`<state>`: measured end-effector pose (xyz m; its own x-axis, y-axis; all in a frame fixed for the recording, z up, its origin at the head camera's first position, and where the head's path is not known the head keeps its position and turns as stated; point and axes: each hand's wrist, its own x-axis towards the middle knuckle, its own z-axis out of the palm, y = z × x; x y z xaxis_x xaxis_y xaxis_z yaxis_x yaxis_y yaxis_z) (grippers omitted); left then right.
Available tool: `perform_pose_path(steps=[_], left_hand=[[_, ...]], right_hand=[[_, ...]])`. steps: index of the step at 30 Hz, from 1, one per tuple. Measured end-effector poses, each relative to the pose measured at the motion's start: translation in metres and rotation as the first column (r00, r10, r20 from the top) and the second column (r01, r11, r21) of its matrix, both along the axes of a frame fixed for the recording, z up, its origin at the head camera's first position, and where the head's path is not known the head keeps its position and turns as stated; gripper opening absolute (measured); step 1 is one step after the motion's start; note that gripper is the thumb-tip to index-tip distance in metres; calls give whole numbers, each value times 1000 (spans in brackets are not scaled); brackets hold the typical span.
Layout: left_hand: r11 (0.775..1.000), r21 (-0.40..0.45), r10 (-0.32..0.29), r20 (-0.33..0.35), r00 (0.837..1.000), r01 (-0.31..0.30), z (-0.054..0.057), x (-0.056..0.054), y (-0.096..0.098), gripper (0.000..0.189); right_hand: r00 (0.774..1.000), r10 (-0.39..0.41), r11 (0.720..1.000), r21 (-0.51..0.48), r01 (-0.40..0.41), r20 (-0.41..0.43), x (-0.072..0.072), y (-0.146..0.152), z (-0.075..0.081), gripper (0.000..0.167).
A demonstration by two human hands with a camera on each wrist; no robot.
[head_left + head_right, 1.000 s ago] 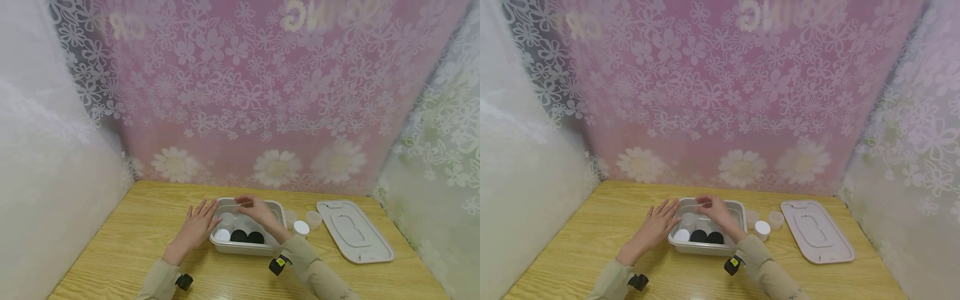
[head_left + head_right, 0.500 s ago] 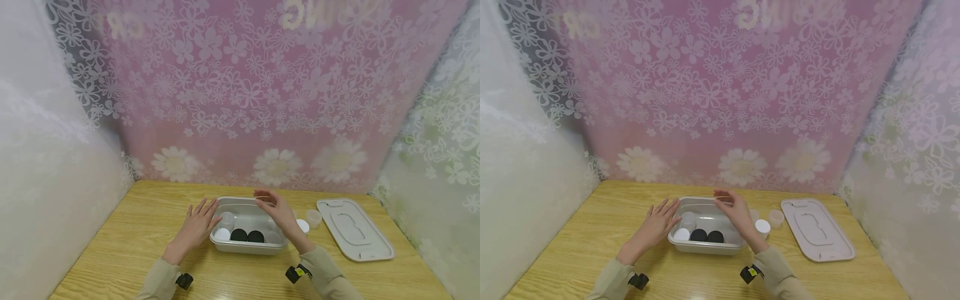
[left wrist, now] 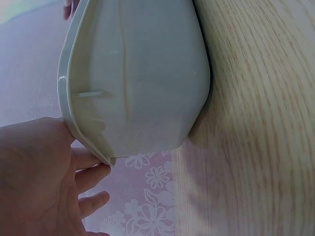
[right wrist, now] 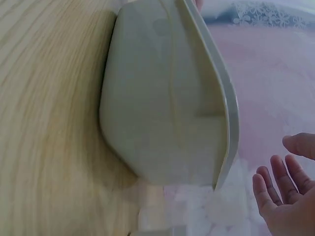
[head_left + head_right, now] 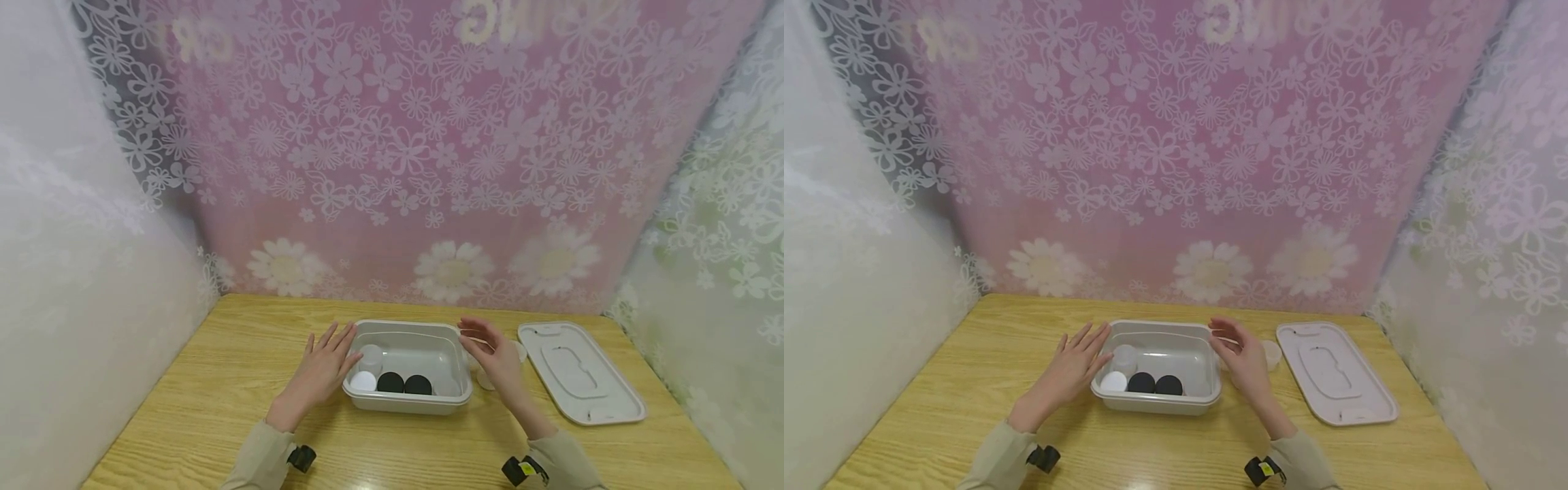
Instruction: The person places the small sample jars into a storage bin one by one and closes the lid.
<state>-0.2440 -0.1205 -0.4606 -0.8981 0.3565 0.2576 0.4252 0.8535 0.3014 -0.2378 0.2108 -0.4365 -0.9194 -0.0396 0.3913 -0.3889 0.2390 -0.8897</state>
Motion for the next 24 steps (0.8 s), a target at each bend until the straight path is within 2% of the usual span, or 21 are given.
perform_pose_path(steps=[6,18,24], left_hand=[[1000,11,1,5,1000,-1,1,1,-1,60],[1000,-2,-2,0,1000,2,3,1,0,60],[1000,-2,-2,8,1000,2,4,2,0,61]], right_hand=[[998,-56,998,-10,56,-5,5,22,-12,38],[984,-177,976,133,173,14,11,51,-37,45],[977,-204,959,214,187,60,13,59,-43,51]])
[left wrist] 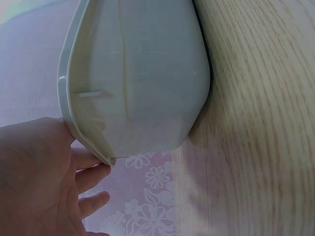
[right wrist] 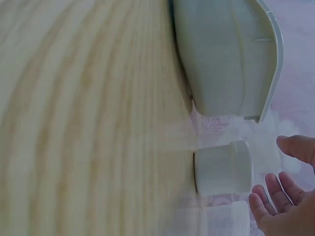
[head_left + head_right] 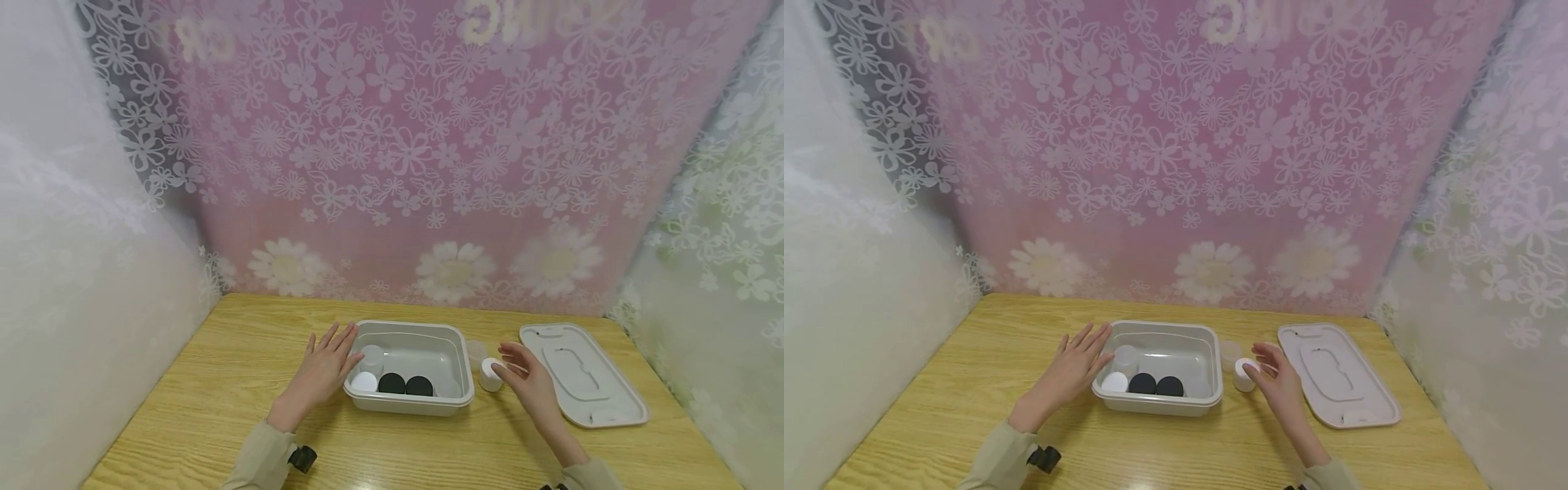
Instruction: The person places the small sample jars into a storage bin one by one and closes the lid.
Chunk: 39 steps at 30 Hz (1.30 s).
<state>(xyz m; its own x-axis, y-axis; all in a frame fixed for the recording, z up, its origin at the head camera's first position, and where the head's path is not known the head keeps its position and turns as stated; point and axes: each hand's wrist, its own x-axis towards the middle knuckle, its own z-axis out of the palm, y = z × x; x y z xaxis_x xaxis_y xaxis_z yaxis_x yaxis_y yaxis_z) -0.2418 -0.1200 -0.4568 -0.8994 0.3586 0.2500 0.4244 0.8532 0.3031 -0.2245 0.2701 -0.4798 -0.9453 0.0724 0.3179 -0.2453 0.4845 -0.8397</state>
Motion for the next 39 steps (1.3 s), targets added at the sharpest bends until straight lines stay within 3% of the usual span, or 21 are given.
perform_pose_path(steps=[5,10,14,25,39], left_hand=[[1000,-8,5,1,1000,-5,-2,-2,0,61],[1000,-11,7,5,1000,-7,-2,-2,0,61],[1000,-7,8,12,1000,-8,-1,-1,0,61],[1000,-13,10,9,1000,-10,-1,-1,0,61],[1000,2,3,7,1000,-3,0,0,-1,61]], right_hand=[[996,11,999,49,-15,84,2,4,-2,58],[974,50,997,38,-60,219,3,4,-5,65],[962,46,998,34,-58,270,2,2,-5,65],[962,20,995,92,-47,273,1,2,1,62],[984,12,999,39,-19,177,4,2,19,63]])
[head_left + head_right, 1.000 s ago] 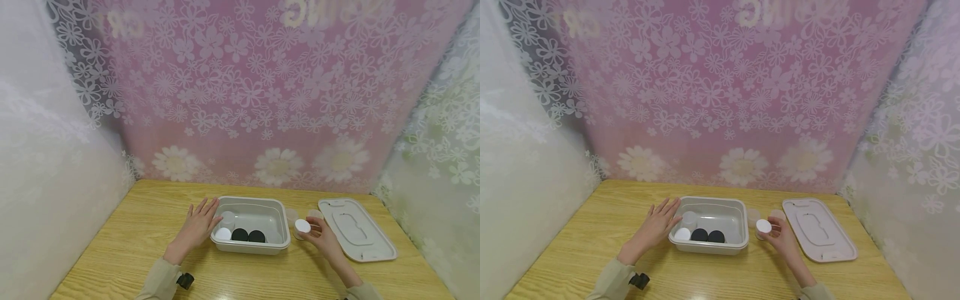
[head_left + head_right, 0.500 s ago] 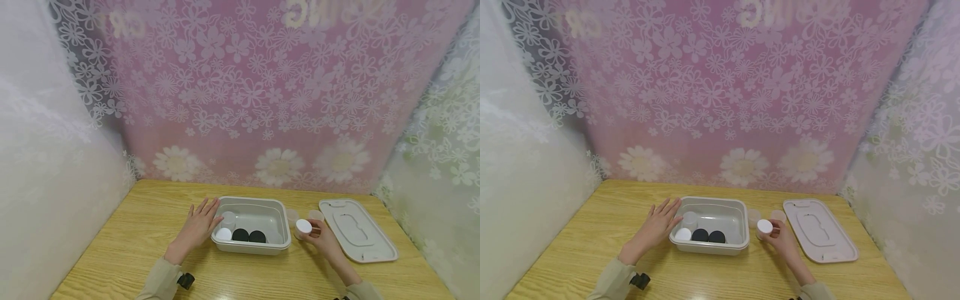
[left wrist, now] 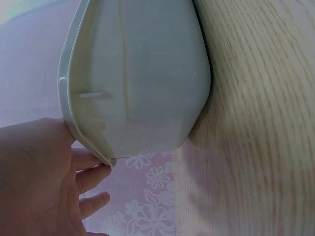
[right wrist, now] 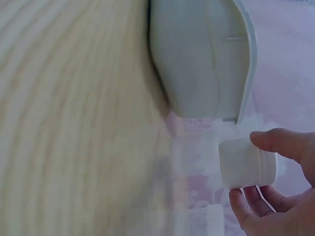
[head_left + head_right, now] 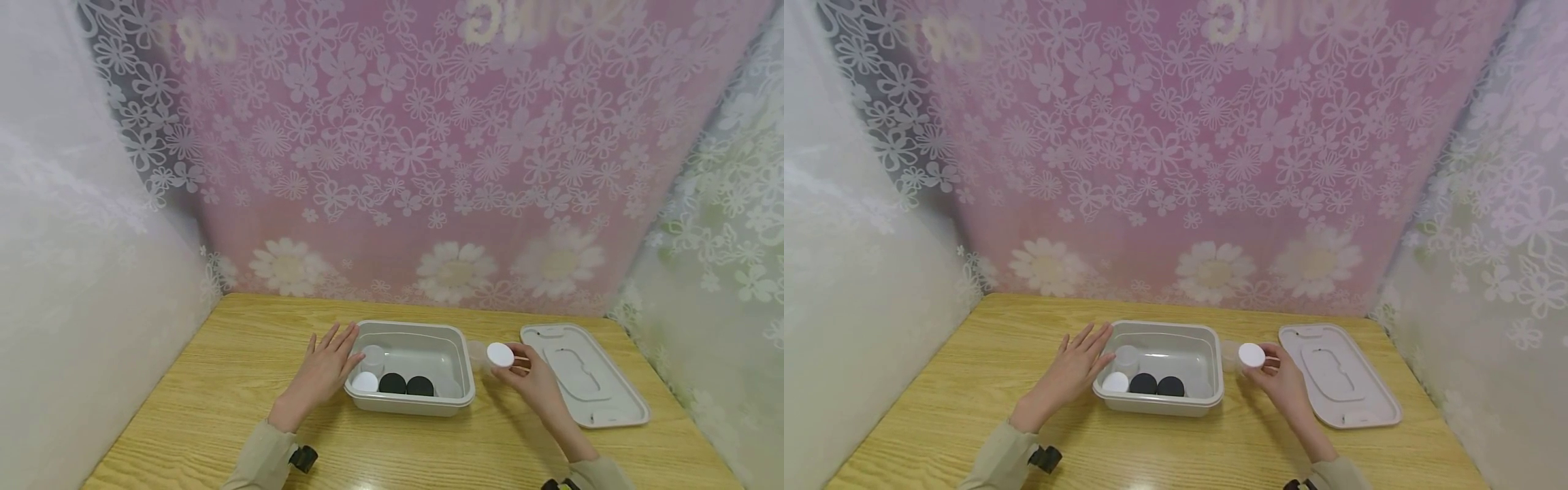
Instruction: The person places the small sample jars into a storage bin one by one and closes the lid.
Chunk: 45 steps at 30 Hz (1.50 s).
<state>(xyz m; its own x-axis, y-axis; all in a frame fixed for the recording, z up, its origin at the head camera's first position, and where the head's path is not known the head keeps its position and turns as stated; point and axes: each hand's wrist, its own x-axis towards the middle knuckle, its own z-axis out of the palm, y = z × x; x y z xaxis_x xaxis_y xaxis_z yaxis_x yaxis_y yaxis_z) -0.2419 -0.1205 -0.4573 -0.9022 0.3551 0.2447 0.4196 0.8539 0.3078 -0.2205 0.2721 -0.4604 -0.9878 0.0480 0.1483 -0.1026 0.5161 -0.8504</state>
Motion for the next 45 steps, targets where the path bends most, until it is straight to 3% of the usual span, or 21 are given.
perform_pose_path(steps=[10,22,35,45], left_hand=[[1000,-11,4,-14,1000,-4,-1,0,-1,60],[999,-32,2,-17,1000,-3,-3,-1,-2,62],[999,-37,-5,-18,1000,5,-2,-3,-1,61],[1000,-29,-8,-39,999,7,-1,-2,-1,60]], right_hand=[[999,31,999,-8,-31,-13,-5,-16,22,63],[995,93,993,-65,-94,-16,-25,-58,39,62],[987,159,986,-60,-158,9,-46,-108,34,57],[980,200,980,15,-200,2,-57,-134,20,53]])
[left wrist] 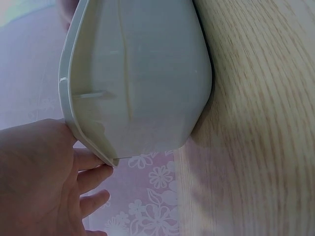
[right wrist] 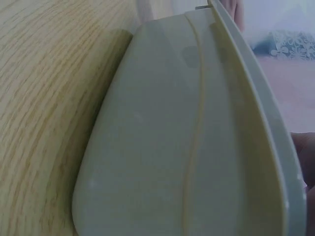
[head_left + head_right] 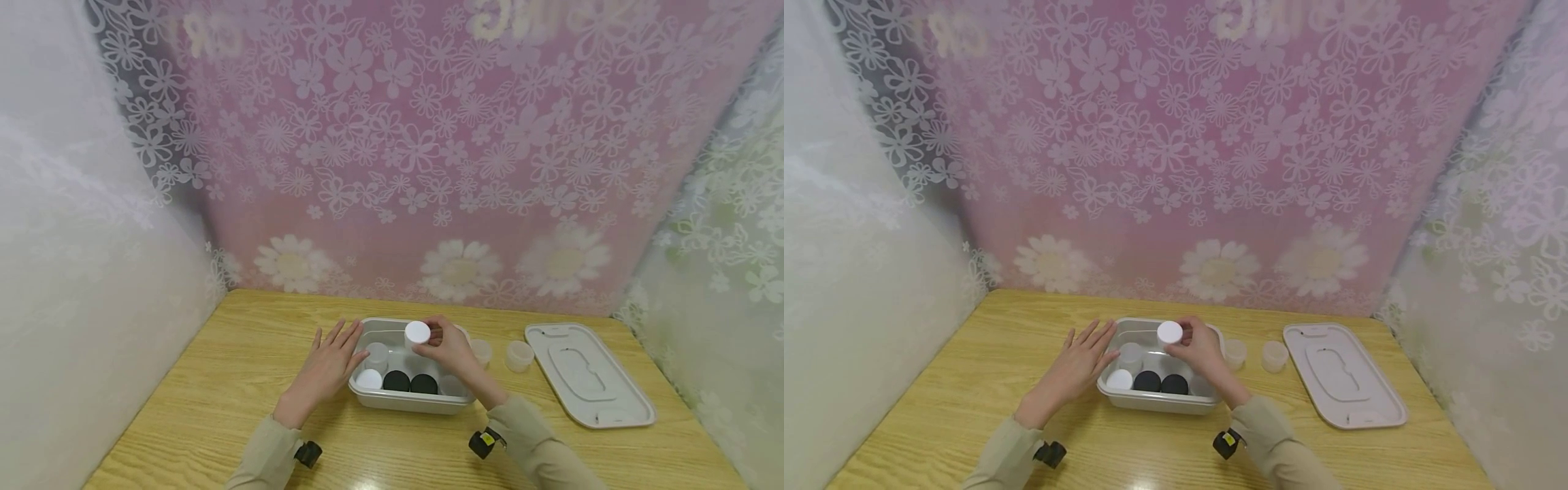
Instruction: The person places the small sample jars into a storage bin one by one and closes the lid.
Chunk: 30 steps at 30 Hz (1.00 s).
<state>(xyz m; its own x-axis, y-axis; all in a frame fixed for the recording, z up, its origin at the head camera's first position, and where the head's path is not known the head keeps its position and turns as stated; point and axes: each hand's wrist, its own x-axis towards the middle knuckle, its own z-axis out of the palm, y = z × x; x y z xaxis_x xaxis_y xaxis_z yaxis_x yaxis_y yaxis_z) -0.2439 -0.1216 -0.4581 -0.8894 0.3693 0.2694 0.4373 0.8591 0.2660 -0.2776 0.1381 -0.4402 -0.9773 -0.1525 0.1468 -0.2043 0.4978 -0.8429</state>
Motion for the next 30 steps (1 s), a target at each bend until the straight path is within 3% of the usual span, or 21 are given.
perform_pose_path(steps=[14,20,30], left_hand=[[1000,3,-1,7,1000,1,0,0,0,61],[1000,-2,0,1,1000,0,1,0,0,61],[1000,-2,-1,3,1000,1,1,0,1,61]], right_hand=[[995,98,989,107,-100,24,-4,-18,-15,47],[997,75,973,218,-80,33,-2,-22,-15,41],[986,86,986,129,-104,139,-6,-25,-20,43]])
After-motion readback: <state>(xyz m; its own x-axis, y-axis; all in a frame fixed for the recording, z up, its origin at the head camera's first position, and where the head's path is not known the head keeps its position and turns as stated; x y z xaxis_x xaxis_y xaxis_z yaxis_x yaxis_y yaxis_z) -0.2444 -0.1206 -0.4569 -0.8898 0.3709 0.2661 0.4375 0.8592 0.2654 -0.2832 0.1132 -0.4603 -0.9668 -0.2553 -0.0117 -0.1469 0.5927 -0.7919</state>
